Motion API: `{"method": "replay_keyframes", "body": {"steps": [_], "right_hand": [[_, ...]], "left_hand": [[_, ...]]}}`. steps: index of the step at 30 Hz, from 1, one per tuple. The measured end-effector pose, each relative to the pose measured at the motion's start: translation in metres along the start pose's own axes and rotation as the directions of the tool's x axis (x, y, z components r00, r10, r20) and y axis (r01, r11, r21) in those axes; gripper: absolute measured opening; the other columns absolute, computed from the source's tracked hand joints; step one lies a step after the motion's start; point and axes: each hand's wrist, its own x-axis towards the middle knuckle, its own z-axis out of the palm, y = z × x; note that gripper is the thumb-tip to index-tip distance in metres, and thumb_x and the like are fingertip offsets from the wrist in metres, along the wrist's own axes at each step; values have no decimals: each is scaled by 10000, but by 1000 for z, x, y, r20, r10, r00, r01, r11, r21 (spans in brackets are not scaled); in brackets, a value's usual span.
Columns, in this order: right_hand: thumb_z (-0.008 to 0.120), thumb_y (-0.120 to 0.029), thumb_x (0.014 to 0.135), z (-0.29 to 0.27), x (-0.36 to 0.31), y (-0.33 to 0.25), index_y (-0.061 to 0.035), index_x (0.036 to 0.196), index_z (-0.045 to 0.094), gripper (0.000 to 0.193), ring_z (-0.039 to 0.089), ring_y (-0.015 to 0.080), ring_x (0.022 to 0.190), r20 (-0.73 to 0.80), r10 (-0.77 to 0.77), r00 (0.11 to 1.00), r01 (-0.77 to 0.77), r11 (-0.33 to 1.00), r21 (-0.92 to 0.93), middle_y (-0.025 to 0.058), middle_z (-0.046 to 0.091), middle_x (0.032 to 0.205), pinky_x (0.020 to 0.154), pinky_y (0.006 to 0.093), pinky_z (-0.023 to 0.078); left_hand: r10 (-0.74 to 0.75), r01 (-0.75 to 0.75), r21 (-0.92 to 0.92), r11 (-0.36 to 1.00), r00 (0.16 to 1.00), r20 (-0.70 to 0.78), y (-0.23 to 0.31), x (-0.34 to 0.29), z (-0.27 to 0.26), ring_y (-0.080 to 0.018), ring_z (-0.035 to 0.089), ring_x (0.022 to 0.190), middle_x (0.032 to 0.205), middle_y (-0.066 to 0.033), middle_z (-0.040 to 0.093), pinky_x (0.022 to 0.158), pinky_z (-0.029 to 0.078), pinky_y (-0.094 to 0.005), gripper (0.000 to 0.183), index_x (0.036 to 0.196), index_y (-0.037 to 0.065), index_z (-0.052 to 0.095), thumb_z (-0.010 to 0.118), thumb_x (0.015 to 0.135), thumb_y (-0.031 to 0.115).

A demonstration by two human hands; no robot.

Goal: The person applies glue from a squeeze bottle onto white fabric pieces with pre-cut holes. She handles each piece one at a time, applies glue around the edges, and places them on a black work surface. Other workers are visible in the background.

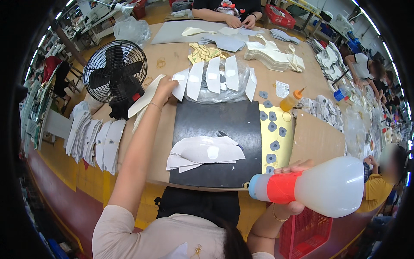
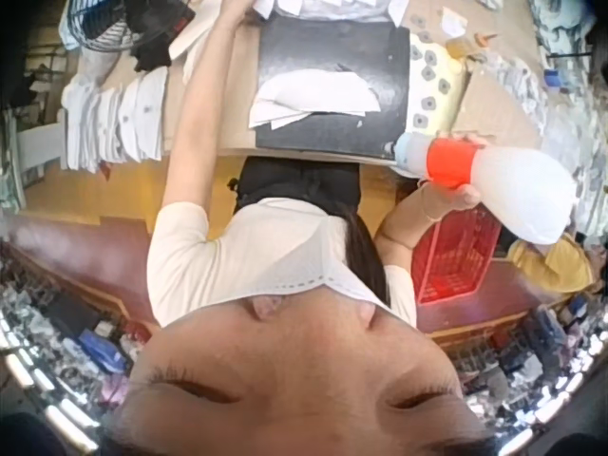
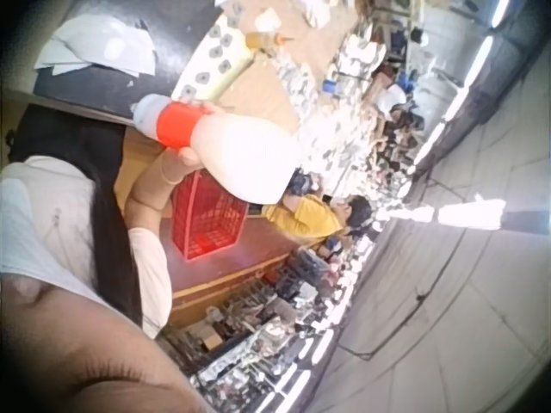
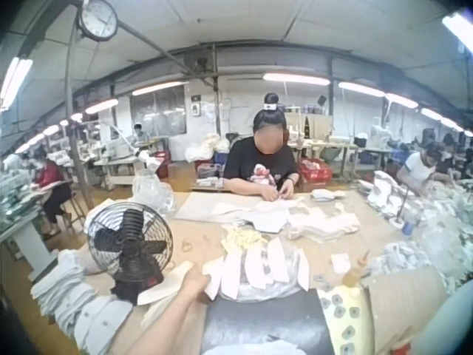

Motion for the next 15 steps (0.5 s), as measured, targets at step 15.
{"method": "replay_keyframes", "body": {"steps": [15], "right_hand": [[743,-580,662,2,-8,17,78,1087,452,835,622,250,871,-52,37,998,-38,999,-7,134,520,961,777,406,554]], "left_hand": [[549,-787,346,511,609,572,48,-245,1,-299,510,916,1008,-129,533,821,428,-382,398,1090,26,595,692,774,246]]}}
